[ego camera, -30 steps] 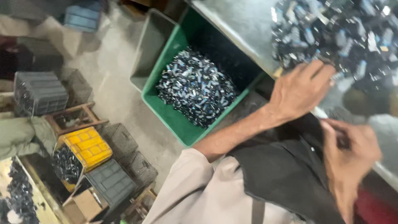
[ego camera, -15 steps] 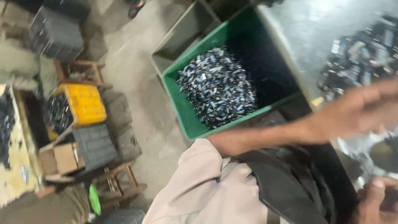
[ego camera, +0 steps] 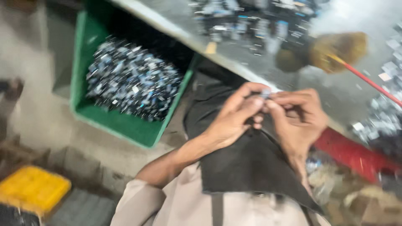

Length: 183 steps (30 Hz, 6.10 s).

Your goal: The person picks small metal components one at a time from a pile on the workbench, holds each while dipping its end into a bowl of yellowish liquid using a red stick, then places the coated component into a green bin below the bench. The cycle repeats continuously across the episode.

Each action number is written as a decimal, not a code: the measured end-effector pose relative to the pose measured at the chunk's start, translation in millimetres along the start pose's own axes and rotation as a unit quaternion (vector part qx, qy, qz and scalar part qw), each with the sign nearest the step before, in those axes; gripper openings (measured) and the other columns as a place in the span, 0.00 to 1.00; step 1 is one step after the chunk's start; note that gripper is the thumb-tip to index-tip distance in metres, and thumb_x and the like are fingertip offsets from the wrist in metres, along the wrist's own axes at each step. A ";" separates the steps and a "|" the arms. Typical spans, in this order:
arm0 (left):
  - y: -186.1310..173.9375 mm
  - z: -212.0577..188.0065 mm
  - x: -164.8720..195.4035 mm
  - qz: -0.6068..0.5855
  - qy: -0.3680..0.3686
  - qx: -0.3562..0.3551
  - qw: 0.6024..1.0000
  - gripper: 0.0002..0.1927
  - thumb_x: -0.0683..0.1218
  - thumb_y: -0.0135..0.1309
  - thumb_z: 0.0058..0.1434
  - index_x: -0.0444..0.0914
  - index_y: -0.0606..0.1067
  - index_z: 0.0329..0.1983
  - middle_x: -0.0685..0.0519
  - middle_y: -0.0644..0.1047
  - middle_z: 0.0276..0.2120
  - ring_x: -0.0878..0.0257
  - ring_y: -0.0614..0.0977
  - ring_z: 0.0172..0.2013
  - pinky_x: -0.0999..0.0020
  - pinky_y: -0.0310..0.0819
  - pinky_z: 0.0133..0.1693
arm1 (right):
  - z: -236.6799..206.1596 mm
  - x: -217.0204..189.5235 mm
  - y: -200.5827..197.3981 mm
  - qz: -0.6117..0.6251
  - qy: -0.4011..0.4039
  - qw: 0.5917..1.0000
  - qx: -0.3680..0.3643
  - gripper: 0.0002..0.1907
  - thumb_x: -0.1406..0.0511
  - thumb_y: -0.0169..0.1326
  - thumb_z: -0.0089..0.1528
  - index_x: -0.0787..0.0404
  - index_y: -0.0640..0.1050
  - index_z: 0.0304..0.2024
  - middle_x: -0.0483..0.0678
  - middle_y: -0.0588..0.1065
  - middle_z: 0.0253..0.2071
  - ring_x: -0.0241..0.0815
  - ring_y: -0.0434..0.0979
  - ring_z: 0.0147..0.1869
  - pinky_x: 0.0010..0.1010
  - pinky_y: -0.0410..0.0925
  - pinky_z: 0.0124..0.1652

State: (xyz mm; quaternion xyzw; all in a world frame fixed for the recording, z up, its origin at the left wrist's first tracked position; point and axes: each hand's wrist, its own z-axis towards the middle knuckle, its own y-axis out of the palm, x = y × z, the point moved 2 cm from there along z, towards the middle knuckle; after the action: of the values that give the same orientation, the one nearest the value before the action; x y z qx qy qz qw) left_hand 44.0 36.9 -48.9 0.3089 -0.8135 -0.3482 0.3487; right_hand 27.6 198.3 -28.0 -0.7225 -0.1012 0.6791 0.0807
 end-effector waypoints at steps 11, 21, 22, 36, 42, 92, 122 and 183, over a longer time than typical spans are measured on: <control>12.4 6.8 1.5 0.078 0.014 -0.027 0.997 0.16 0.49 0.51 0.76 0.38 0.69 0.62 0.57 0.72 0.41 0.72 0.72 0.38 0.77 0.70 0.36 | 6.2 -29.8 -8.6 0.014 0.104 0.994 0.009 0.08 0.77 0.64 0.63 0.66 0.79 0.43 0.46 0.73 0.46 0.30 0.73 0.46 0.19 0.69 0.47; 15.8 8.2 6.0 0.121 0.032 -0.024 0.992 0.16 0.48 0.51 0.76 0.36 0.70 0.61 0.56 0.73 0.42 0.71 0.73 0.39 0.76 0.71 0.36 | 8.6 -29.9 -9.8 0.010 0.092 0.996 0.011 0.08 0.77 0.64 0.64 0.67 0.79 0.43 0.45 0.72 0.46 0.29 0.72 0.45 0.19 0.71 0.46; 16.5 7.4 6.9 0.130 0.033 -0.020 0.991 0.15 0.48 0.51 0.76 0.36 0.70 0.61 0.56 0.73 0.43 0.71 0.73 0.39 0.76 0.71 0.37 | 7.8 -28.6 -11.5 0.014 0.097 0.995 0.009 0.08 0.77 0.63 0.64 0.67 0.78 0.43 0.45 0.71 0.45 0.29 0.73 0.46 0.19 0.72 0.46; 6.0 10.6 8.2 0.000 -0.069 -0.017 0.997 0.16 0.46 0.52 0.75 0.35 0.73 0.62 0.57 0.73 0.39 0.71 0.72 0.37 0.75 0.69 0.35 | 2.0 5.7 -0.9 0.127 0.043 0.991 0.028 0.08 0.80 0.60 0.64 0.69 0.76 0.43 0.49 0.71 0.47 0.36 0.78 0.50 0.25 0.74 0.50; 9.1 8.5 6.9 0.003 -0.059 -0.017 0.998 0.17 0.47 0.52 0.75 0.36 0.72 0.62 0.56 0.73 0.39 0.70 0.73 0.37 0.74 0.70 0.36 | -1.7 8.4 0.1 0.122 0.006 0.992 0.039 0.09 0.81 0.61 0.65 0.68 0.77 0.44 0.49 0.71 0.48 0.38 0.79 0.50 0.25 0.76 0.50; -78.4 -45.6 157.3 0.939 -0.034 0.087 0.330 0.10 0.49 0.60 0.60 0.46 0.82 0.44 0.46 0.79 0.45 0.47 0.80 0.43 0.50 0.74 0.42 | 30.1 2.7 -4.0 -0.270 -0.054 0.958 -0.082 0.16 0.65 0.65 0.64 0.53 0.83 0.55 0.46 0.73 0.37 0.43 0.71 0.42 0.36 0.68 0.41; 23.9 58.0 96.2 0.820 0.418 0.129 0.370 0.15 0.44 0.64 0.57 0.42 0.69 0.42 0.50 0.76 0.38 0.49 0.80 0.38 0.57 0.77 0.37 | 35.8 10.4 31.7 -0.332 -0.163 0.926 -0.071 0.21 0.66 0.69 0.60 0.53 0.82 0.56 0.45 0.70 0.41 0.48 0.68 0.46 0.39 0.67 0.42; -8.0 10.1 24.4 0.214 0.041 -0.045 0.975 0.16 0.43 0.56 0.74 0.33 0.75 0.63 0.50 0.79 0.52 0.70 0.75 0.35 0.74 0.72 0.36 | -1.4 -17.0 -0.6 0.018 0.037 0.999 0.014 0.07 0.75 0.66 0.68 0.67 0.79 0.41 0.45 0.72 0.42 0.28 0.69 0.42 0.17 0.66 0.44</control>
State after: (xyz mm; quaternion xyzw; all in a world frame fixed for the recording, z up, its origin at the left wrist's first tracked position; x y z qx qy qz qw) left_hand 24.4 17.7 -51.7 0.1255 -0.8294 -0.2884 0.4617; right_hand 28.0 194.5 -11.3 -0.7478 -0.0752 0.6545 0.0821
